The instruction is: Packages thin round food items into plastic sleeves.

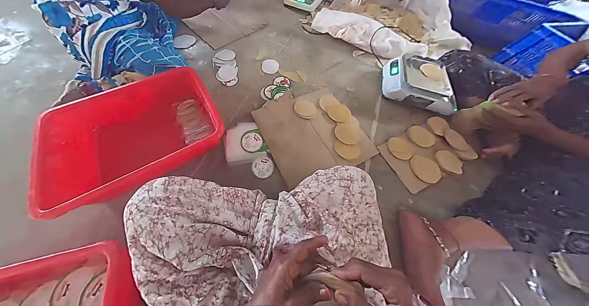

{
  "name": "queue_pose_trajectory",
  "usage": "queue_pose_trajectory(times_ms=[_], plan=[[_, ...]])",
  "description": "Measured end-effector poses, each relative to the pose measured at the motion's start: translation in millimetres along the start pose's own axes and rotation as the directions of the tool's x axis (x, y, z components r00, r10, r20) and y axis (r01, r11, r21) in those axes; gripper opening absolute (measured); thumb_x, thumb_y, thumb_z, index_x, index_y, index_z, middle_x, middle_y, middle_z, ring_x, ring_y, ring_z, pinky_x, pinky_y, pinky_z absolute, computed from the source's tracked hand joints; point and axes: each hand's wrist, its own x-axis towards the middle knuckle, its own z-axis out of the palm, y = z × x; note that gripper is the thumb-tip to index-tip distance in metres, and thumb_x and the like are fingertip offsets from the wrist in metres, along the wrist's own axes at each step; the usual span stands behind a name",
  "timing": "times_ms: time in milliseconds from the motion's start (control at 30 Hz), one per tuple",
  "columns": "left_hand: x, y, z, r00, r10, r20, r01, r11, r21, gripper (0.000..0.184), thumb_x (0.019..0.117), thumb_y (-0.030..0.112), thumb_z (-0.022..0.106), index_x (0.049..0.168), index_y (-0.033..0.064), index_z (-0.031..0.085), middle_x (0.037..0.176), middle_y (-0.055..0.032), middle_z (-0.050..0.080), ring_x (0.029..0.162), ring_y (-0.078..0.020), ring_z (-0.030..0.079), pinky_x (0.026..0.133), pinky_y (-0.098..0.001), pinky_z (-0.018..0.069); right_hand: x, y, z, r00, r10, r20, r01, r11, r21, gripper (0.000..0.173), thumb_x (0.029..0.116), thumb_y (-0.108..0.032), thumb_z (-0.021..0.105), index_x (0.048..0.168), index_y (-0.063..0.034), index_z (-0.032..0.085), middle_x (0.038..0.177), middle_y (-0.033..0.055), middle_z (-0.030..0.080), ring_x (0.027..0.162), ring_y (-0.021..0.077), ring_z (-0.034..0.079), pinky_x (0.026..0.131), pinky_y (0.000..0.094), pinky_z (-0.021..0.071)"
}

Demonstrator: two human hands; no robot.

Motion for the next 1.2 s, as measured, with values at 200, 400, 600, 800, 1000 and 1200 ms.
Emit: queue_pose_trajectory(times_ms=[200, 400, 600, 800, 1000, 1200], plan=[[2, 4, 5, 0.977, 0.128, -0.170, -0.140, 0.988, -0.061, 0.059, 0.1016, 0.010, 0.059, 0.152, -0.0059, 0.035, 0.109, -0.0079, 0.075, 0.095, -0.0101, 0.072, 0.088, -0.0321, 0.0593, 5, 1, -3, 0.991, -0.043, -0.129, 0.041, 0.999, -0.013, 0.042, 0.0946, -0.029, 0.074, 0.132, -0.0137, 0.062, 0.097, -0.0058, 0.075, 0.085, 0.0014, 0.071, 0.079, 0.0239, 0.0615], [3, 0, 12, 0.966, 0.180, -0.186, -0.195, 0.979, -0.067, 0.056, 0.1056, 0.006, 0.050, 0.155, -0.0076, 0.028, 0.123, -0.0161, 0.072, 0.112, -0.0236, 0.071, 0.101, -0.0418, 0.0565, 6, 5, -2, 0.991, -0.116, -0.061, 0.120, 0.990, 0.070, 0.010, 0.0950, -0.010, 0.072, 0.104, -0.0055, 0.074, 0.096, 0.0012, 0.075, 0.091, 0.0036, 0.070, 0.085, 0.0221, 0.0594], [6, 0, 14, 0.947, 0.242, -0.210, -0.273, 0.953, -0.129, 0.054, 0.1084, 0.014, 0.046, 0.157, -0.0033, 0.030, 0.129, -0.0168, 0.069, 0.117, -0.0267, 0.069, 0.105, -0.0430, 0.0549, 14, 9, -13, 0.988, -0.150, 0.027, 0.151, 0.988, -0.042, 0.029, 0.0970, -0.029, 0.072, 0.117, -0.0072, 0.070, 0.110, 0.0053, 0.071, 0.103, 0.0071, 0.067, 0.093, 0.0248, 0.0562], [11, 4, 9, 0.941, 0.301, -0.155, -0.336, 0.886, -0.319, 0.054, 0.1081, 0.017, 0.047, 0.160, 0.0106, 0.033, 0.132, -0.0160, 0.068, 0.121, -0.0313, 0.067, 0.109, -0.0449, 0.0522, 14, 13, -9, 0.985, -0.169, -0.045, 0.169, 0.986, -0.004, 0.012, 0.0955, -0.016, 0.072, 0.104, -0.0068, 0.072, 0.108, 0.0035, 0.073, 0.109, 0.0081, 0.066, 0.098, 0.0253, 0.0551], [15, -5, 0, 0.897, 0.435, -0.071, -0.441, 0.892, -0.104, 0.051, 0.1097, 0.019, 0.044, 0.159, 0.0101, 0.036, 0.136, -0.0170, 0.065, 0.124, -0.0297, 0.065, 0.110, -0.0449, 0.0514, 13, 11, -1, 0.982, -0.187, -0.001, 0.186, 0.980, 0.064, 0.014, 0.0959, -0.017, 0.072, 0.104, -0.0050, 0.072, 0.111, 0.0054, 0.072, 0.111, 0.0086, 0.066, 0.099, 0.0258, 0.0551], [16, 9, -4, 0.860, 0.486, -0.157, -0.502, 0.861, -0.082, 0.050, 0.1092, 0.022, 0.045, 0.159, 0.0163, 0.039, 0.140, -0.0107, 0.063, 0.128, -0.0255, 0.063, 0.113, -0.0397, 0.0492, 10, 7, -7, 0.943, -0.280, -0.182, 0.264, 0.959, -0.106, 0.007, 0.0988, -0.008, 0.066, 0.099, -0.0094, 0.073, 0.099, -0.0001, 0.077, 0.098, 0.0040, 0.072, 0.090, 0.0223, 0.0595]])
